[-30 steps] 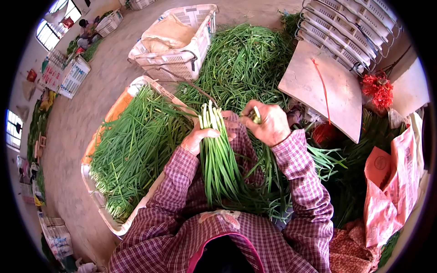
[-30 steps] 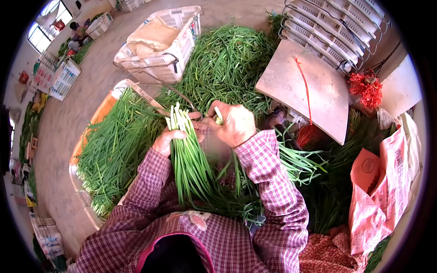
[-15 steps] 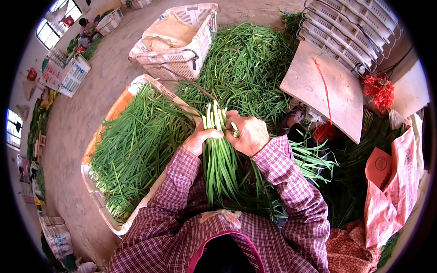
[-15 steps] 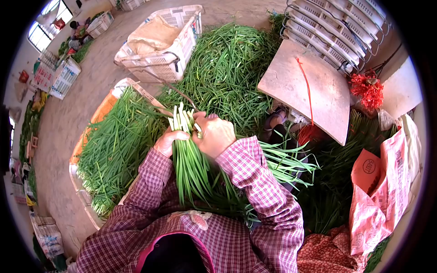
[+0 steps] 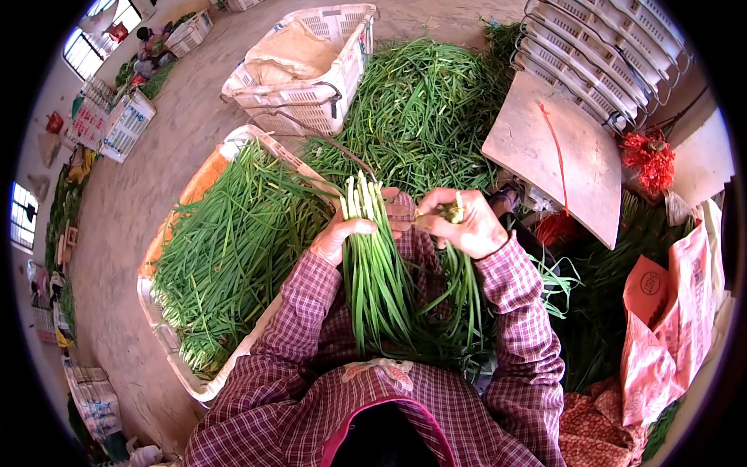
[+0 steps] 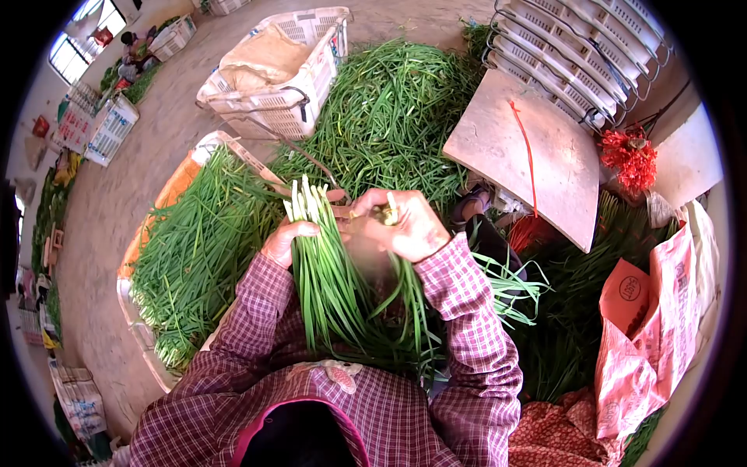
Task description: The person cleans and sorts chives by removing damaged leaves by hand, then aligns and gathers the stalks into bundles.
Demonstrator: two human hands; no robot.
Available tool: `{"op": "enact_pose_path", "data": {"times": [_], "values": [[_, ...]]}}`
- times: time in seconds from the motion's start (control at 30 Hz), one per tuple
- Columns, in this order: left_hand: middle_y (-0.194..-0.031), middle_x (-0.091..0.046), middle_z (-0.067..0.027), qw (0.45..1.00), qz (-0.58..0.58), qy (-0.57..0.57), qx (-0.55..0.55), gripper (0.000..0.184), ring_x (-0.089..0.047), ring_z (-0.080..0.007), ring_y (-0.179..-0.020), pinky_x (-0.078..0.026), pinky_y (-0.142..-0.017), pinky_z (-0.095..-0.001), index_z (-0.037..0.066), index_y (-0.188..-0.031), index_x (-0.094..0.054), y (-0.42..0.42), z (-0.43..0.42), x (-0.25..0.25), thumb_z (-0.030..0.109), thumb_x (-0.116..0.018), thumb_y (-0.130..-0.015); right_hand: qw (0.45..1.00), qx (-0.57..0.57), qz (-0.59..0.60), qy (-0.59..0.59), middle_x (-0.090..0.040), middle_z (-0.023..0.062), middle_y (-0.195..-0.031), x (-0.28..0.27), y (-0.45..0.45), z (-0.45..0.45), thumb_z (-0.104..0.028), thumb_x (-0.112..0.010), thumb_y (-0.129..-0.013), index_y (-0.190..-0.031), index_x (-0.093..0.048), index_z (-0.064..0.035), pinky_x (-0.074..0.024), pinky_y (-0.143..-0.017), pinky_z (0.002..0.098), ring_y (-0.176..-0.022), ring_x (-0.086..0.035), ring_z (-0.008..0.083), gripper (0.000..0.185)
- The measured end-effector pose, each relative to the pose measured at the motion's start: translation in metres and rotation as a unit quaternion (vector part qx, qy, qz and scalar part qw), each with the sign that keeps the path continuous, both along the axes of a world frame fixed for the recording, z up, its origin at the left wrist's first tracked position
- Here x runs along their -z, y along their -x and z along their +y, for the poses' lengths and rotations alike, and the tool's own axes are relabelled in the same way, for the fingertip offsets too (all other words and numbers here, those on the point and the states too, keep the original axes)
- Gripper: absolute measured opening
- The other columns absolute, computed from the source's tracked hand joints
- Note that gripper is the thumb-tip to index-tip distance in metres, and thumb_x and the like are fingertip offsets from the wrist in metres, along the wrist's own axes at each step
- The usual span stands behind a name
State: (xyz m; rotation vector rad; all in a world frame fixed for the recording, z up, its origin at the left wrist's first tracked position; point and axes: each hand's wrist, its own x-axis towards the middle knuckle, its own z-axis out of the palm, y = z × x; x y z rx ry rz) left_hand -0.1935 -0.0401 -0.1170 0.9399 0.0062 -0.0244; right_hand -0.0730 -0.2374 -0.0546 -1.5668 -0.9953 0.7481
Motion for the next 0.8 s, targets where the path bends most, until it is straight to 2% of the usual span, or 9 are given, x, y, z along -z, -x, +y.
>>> {"op": "enact_pose_path", "data": {"times": [0.07, 0.13, 0.2, 0.3, 0.4, 0.5, 0.63, 0.73, 0.8], "values": [[-0.106, -0.061, -0.0198, 1.0, 0.007, 0.012, -0.016, 0.06, -0.063, -0.0308, -0.096, -0.051, -0.09, -0.0417, -0.004, -0.127, -0.043, 0.004, 0.002, 0.002, 0.01, -0.062, -0.072, 0.995, 0.092, 0.017, 0.015, -0.066, 0.0075, -0.071, 0.0, -0.013, -0.006, -0.022, -0.07, -0.081, -0.092, -0.066, -0.0039, -0.0494, -0.05, 0.0296, -0.053, -0.059, 0.0122, 0.022], [-0.09, -0.062, -0.0138, 0.999, 0.003, 0.001, -0.048, 0.047, -0.065, -0.0301, -0.086, -0.053, -0.083, -0.0419, -0.002, -0.119, -0.047, 0.004, 0.0, 0.006, 0.015, -0.063, -0.077, 0.878, 0.209, -0.371, 0.221, -0.064, 0.0139, -0.069, 0.004, -0.029, -0.005, -0.039, -0.069, -0.08, -0.11, -0.062, -0.007, -0.0499, -0.053, 0.0329, -0.05, -0.059, 0.0187, 0.044], [-0.077, -0.056, -0.0086, 0.997, 0.002, -0.048, -0.061, 0.032, -0.062, -0.025, -0.074, -0.053, -0.075, -0.0398, 0.001, -0.105, -0.051, 0.001, 0.001, 0.006, 0.014, -0.062, -0.078, 0.893, 0.211, -0.388, 0.085, -0.063, 0.0117, -0.067, 0.013, -0.039, -0.009, -0.039, -0.068, -0.082, -0.118, -0.057, -0.0059, -0.0482, -0.052, 0.0321, -0.05, -0.059, 0.017, 0.05], [-0.067, -0.047, -0.0023, 0.998, -0.013, 0.034, -0.054, 0.019, -0.051, -0.0165, -0.061, -0.044, -0.062, -0.0311, 0.008, -0.094, -0.05, 0.0, -0.009, -0.012, 0.014, -0.061, -0.079, 0.983, 0.162, -0.085, -0.028, -0.06, 0.0074, -0.061, -0.031, -0.031, -0.009, -0.036, -0.067, -0.083, -0.124, -0.049, -0.0025, -0.0459, -0.049, 0.0326, -0.048, -0.058, 0.0134, 0.057], [-0.065, -0.045, -0.001, 0.997, -0.043, 0.07, -0.011, 0.02, -0.048, -0.0141, -0.058, -0.04, -0.059, -0.0285, 0.01, -0.085, -0.047, -0.004, -0.022, -0.043, 0.017, -0.064, -0.078, 0.886, 0.275, -0.352, 0.123, -0.06, 0.0118, -0.058, -0.01, -0.055, 0.005, -0.034, -0.068, -0.081, -0.124, -0.049, -0.0064, -0.0477, -0.052, 0.034, -0.052, -0.061, 0.0241, 0.054], [-0.066, -0.046, -0.0021, 0.997, -0.068, 0.042, 0.013, 0.024, -0.049, -0.0158, -0.061, -0.043, -0.062, -0.0303, 0.008, -0.082, -0.045, -0.009, -0.028, -0.057, 0.017, -0.066, -0.076, 0.951, 0.22, -0.218, -0.007, -0.06, 0.0111, -0.064, -0.023, -0.034, 0.011, -0.032, -0.068, -0.081, -0.122, -0.051, -0.0085, -0.0479, -0.053, 0.0344, -0.055, -0.062, 0.0235, 0.05], [-0.104, -0.054, -0.0123, 0.995, -0.086, -0.002, -0.052, 0.03, -0.053, -0.0263, -0.104, -0.045, -0.091, -0.0391, 0.004, -0.095, -0.05, -0.018, -0.04, -0.052, 0.017, -0.065, -0.072, 0.97, 0.196, -0.093, -0.109, -0.057, 0.0069, -0.069, -0.023, -0.012, 0.021, -0.023, -0.07, -0.081, -0.121, -0.051, -0.0053, -0.0459, -0.05, 0.0273, -0.057, -0.057, 0.0108, 0.047], [-0.104, -0.056, -0.0068, 0.998, -0.038, -0.015, -0.051, 0.034, -0.057, -0.0163, -0.091, -0.047, -0.082, -0.0295, 0.003, -0.106, -0.054, -0.014, -0.039, -0.044, 0.011, -0.066, -0.075, 0.974, 0.149, 0.093, -0.144, -0.057, 0.005, -0.073, -0.038, 0.009, 0.026, -0.018, -0.068, -0.083, -0.117, -0.053, -0.0027, -0.0457, -0.051, 0.0253, -0.06, -0.055, 0.0089, 0.04], [-0.102, -0.056, -0.0022, 0.99, 0.025, 0.011, -0.14, 0.046, -0.055, -0.011, -0.086, -0.046, -0.077, -0.0246, 0.003, -0.117, -0.049, -0.015, -0.05, -0.04, 0.011, -0.068, -0.075, 0.969, 0.188, -0.071, -0.143, -0.056, 0.0007, -0.078, -0.032, 0.012, 0.036, -0.014, -0.065, -0.086, -0.117, -0.052, -0.0029, -0.044, -0.06, 0.0197, -0.07, -0.051, 0.0054, 0.035]]}}
